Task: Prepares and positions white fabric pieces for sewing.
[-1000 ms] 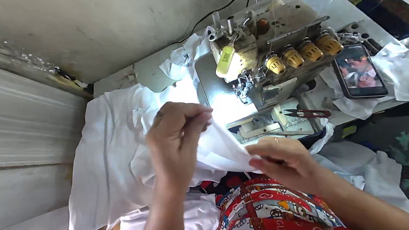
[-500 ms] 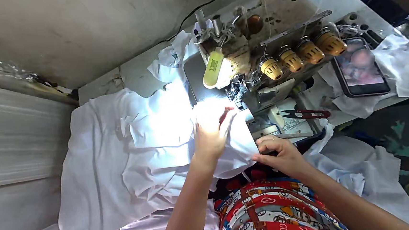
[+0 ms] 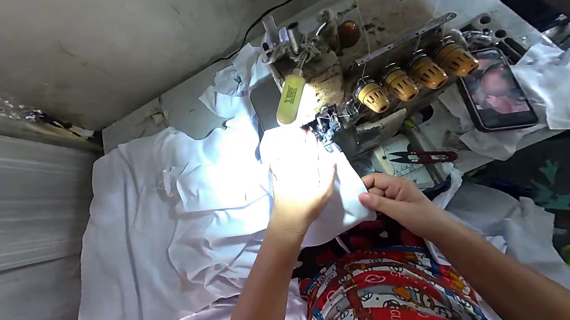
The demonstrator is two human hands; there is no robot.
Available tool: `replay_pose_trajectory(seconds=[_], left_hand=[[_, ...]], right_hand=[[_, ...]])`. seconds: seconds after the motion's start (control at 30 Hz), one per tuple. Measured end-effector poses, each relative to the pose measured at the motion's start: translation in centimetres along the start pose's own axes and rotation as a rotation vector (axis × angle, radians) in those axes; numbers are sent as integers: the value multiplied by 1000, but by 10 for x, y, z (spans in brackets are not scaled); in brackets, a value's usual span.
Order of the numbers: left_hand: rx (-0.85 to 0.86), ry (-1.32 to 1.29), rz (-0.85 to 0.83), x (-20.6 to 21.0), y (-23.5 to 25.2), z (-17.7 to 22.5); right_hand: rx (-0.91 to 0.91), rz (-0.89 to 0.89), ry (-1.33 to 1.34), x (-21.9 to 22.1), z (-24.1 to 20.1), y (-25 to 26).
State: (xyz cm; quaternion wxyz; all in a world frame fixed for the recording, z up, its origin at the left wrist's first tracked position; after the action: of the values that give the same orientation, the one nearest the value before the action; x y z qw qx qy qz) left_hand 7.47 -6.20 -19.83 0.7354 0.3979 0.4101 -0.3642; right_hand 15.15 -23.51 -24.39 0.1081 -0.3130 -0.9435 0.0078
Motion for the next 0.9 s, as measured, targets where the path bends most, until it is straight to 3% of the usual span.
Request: replay_pose_trajectory(seconds=[0.13, 0.23, 0.4, 0.53, 0.57, 0.7, 0.9], left_hand=[[23, 41, -24, 1, 9, -7], [-40, -4, -108, -7, 27, -19], [-192, -124, -58, -21, 18, -33], [4, -177, 329, -21, -34, -3], [41, -248, 348, -20, -54, 9], [62, -575, 152, 19, -120, 25], [15, -572, 63, 40, -168, 15]], right_hand=[[27, 19, 60, 8, 2, 0], [23, 47, 8, 14, -2, 9], [-12, 95, -18, 17, 1, 18], [-41, 77, -158, 17, 15, -6], [-24, 56, -190, 17, 21, -17], [111, -101, -261, 17, 45, -61], [255, -164, -226, 15, 63, -94]])
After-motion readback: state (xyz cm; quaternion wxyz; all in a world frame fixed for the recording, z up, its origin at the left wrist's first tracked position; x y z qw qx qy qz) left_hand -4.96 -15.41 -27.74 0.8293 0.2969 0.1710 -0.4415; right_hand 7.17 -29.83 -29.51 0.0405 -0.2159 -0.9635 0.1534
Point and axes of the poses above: each hand's wrist, its own y-axis towards the middle knuckle, its own x-axis out of the palm, z = x × y, the point moved 3 cm from there along y, towards the middle knuckle, and after that the axes turned 8 degrees about z, right-handed, at the moved point
